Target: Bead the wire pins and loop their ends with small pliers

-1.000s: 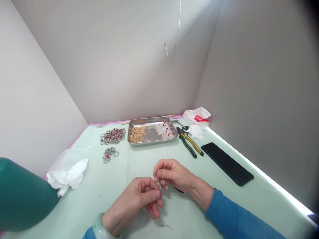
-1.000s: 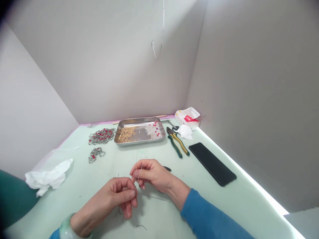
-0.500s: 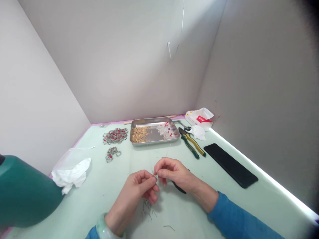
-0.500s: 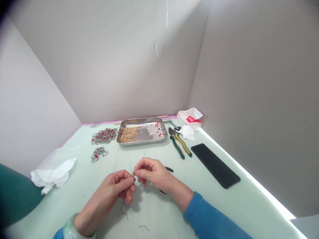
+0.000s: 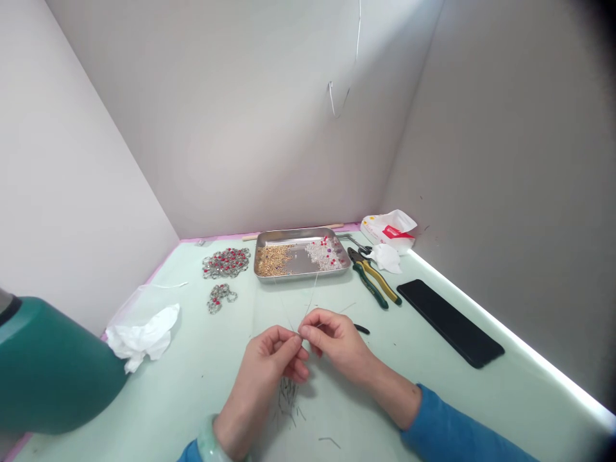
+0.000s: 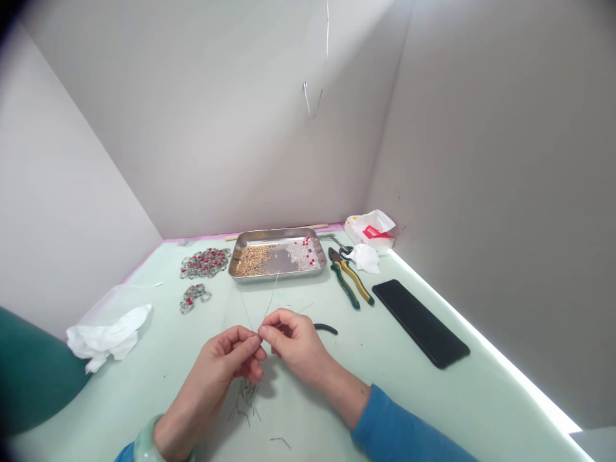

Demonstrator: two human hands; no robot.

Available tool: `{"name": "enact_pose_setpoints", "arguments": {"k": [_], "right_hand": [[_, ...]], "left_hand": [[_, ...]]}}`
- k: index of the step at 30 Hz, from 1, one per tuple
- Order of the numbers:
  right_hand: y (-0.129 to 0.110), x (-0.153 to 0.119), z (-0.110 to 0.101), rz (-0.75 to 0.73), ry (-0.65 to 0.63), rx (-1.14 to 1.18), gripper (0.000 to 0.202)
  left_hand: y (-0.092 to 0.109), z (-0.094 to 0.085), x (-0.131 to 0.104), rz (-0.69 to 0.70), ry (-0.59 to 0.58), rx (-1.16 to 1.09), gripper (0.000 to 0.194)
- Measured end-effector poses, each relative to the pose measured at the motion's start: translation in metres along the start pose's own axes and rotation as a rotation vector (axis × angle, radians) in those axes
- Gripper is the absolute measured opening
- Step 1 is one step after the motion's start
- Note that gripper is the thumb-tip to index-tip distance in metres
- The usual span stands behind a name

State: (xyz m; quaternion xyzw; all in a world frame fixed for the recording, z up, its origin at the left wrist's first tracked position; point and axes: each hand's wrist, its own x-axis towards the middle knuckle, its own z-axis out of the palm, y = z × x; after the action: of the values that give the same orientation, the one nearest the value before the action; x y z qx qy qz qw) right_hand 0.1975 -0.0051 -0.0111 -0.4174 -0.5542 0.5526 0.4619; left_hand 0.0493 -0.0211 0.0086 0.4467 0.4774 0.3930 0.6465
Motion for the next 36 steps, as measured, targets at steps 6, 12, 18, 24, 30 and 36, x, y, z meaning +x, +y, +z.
{"name": "enact_pose_setpoints", "arguments": {"k": [6, 12, 18, 24, 30, 36], "right_hand": [[-0.0007, 0.0012, -0.0008, 0.096, 0.016, 0.049, 0.015], [0.0002, 0.0006, -0.0032, 0.079, -0.044, 0.066, 0.015], [0.0016, 0.0007, -0.0043, 0.091, -0.079, 0.057, 0.017], [0.0032, 0.0011, -0.0050, 0.087, -0.101, 0.055, 0.019], [0.0046, 0.0014, -0.0048, 0.088, -0.085, 0.043, 0.019], [0.0067, 0.0017, -0.0017, 0.076, -0.079, 0.004, 0.020]], "left_hand": [[0.0021, -0.0032, 0.0011, -0.032, -0.135, -0.016, 0.015], [0.0024, -0.0042, 0.0007, -0.054, -0.149, -0.008, 0.014], [-0.0006, -0.0058, 0.0010, -0.077, -0.166, 0.040, 0.018], [-0.0009, -0.0057, 0.0012, -0.073, -0.165, 0.040, 0.014], [0.0003, -0.0029, 0.0010, -0.069, -0.123, 0.036, 0.013], [0.0024, -0.0022, 0.0014, -0.065, -0.092, 0.040, 0.014]]}}
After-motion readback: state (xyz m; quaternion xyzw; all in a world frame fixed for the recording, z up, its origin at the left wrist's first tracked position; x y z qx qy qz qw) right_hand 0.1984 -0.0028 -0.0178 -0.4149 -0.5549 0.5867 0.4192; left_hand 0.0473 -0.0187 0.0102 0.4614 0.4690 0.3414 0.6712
